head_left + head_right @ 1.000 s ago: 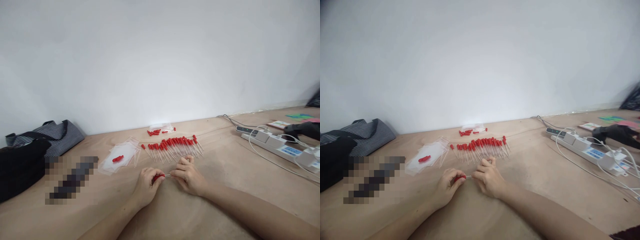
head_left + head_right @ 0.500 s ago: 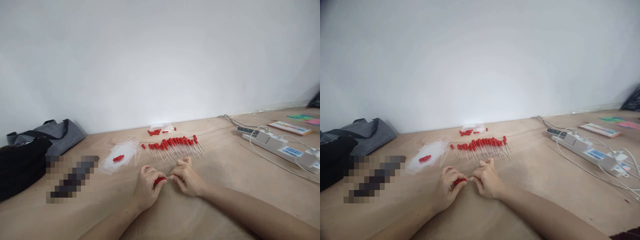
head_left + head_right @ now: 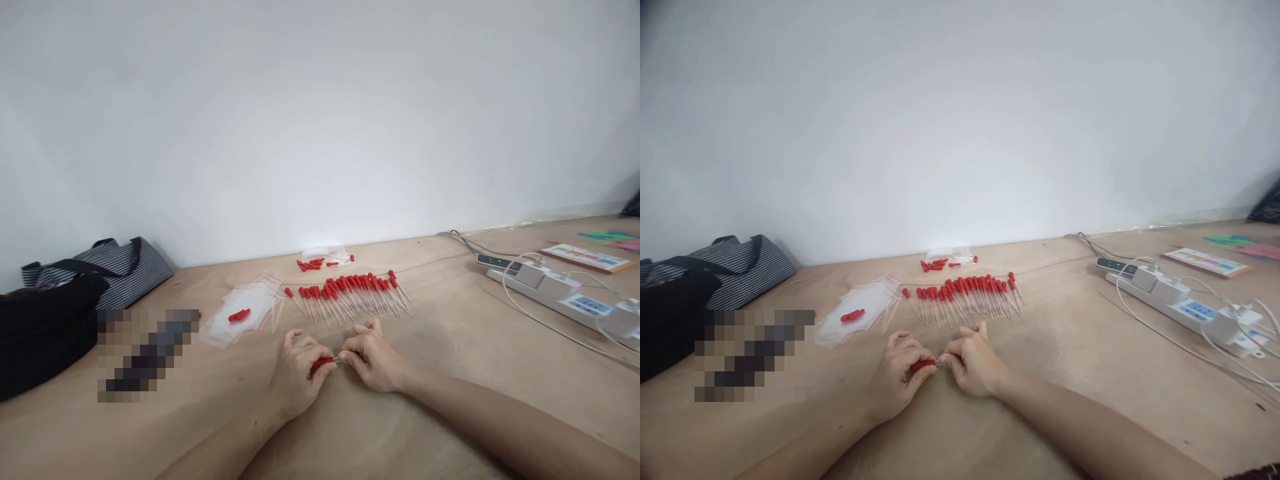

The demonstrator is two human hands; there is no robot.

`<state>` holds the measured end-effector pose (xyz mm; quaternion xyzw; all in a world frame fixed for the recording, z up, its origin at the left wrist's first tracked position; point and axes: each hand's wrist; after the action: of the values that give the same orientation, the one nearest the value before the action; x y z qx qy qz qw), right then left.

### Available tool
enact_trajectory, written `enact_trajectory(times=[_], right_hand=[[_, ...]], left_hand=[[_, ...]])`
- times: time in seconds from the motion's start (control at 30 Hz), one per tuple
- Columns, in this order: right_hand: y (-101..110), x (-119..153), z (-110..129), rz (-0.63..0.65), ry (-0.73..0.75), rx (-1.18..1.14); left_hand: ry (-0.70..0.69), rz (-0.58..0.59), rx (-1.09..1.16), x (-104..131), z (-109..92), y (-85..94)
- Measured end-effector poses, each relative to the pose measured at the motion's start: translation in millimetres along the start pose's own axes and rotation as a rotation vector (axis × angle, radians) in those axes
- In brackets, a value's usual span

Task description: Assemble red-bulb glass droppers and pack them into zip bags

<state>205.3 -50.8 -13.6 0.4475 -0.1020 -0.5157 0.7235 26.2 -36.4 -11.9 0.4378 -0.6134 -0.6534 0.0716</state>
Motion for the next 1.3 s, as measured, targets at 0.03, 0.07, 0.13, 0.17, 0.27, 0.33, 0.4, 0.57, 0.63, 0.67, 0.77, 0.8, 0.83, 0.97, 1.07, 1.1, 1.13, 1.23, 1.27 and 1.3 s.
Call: enact_trajectory(times=[0.03, 0.07, 0.13, 0.17, 0.27, 0.33, 0.4, 0.57, 0.63, 0.67, 0.77, 0.8, 0.83, 0.97, 1.07, 1.1, 1.13, 1.23, 1.27, 1.3], right_hand=[[-0.7, -0.4, -0.2, 0.004, -0.015, -0.008], [-1.0, -0.7, -0.5, 0.010, -0.028, -0.015], [0.3, -1.3, -1.0, 0.026, -0.040, -0.027], [2.3, -1.3, -1.3, 0.030, -0.036, -0.031], [12.2, 0.6, -2.4, 0.008, -0.006, -0.039], [18.7, 3.3, -3.1, -0.019, 0.002, -0.035], [21.5, 5.6, -3.1, -0.027, 0.003, -0.031], [7.8, 4.1, 2.5, -0.154, -0.106, -0.116], [-0.7, 2.1, 6.0, -0.204, -0.163, -0.149], [-4.1, 1.4, 7.8, -0.206, -0.172, -0.159], [-9.7, 1.6, 12.7, -0.171, -0.144, -0.171], [-9.9, 2.1, 13.7, -0.150, -0.127, -0.169], [-9.5, 2.5, 14.1, -0.132, -0.113, -0.163], [-4.2, 2.9, 7.0, -0.151, -0.110, -0.109], [0.1, 2.9, -4.4, -0.198, -0.159, -0.075], [1.5, 3.3, -7.9, -0.205, -0.175, -0.066], [2.9, 3.9, -10.8, -0.211, -0.188, -0.058], [7.2, 6.9, -15.2, -0.220, -0.205, -0.045], [8.5, 7.9, -15.4, -0.220, -0.208, -0.047], [9.6, 8.8, -15.4, -0.219, -0.210, -0.049]], left_hand=[[-0.001, 0.002, 0.000, -0.3, -0.7, 0.3], [0.001, 0.006, 0.002, -0.7, -1.2, 0.9], [0.000, 0.011, 0.007, -1.9, -0.9, 2.6], [-0.005, 0.012, 0.006, -2.7, 0.4, 3.8], [-0.006, 0.012, -0.007, -4.9, 8.9, 7.7], [0.007, 0.018, 0.009, -5.9, 16.3, 9.6], [0.040, 0.020, 0.079, -7.0, 21.9, 9.7], [0.600, -0.324, 0.455, -11.9, 17.3, 1.8], [0.831, -0.306, 0.708, -13.0, 7.8, -1.5], [0.889, -0.227, 0.844, -13.1, 2.2, -2.6], [0.894, -0.037, 1.145, -12.9, -10.7, -2.4], [0.892, -0.025, 1.180, -13.7, -11.6, -1.0], [0.902, -0.023, 1.154, -15.3, -9.8, 1.2], [0.942, 0.042, 0.682, -31.2, 24.3, 15.4], [0.949, 0.075, 0.492, -48.7, 60.9, 23.7], [0.949, 0.097, 0.415, -54.6, 70.7, 24.6], [0.942, 0.121, 0.342, -60.2, 78.5, 24.4], [0.899, 0.203, 0.153, -75.0, 89.5, 18.9], [0.888, 0.227, 0.102, -78.9, 90.2, 16.2], [0.878, 0.246, 0.056, -82.4, 90.3, 13.5]])
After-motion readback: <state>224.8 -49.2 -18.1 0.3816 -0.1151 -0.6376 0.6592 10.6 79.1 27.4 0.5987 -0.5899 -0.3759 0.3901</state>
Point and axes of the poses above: each hand's wrist, its own x-axis away from the middle knuckle, its own y-axis out of the back of the hand, z = x × y, and after that the axes turned 10 degrees about -x, right-handed
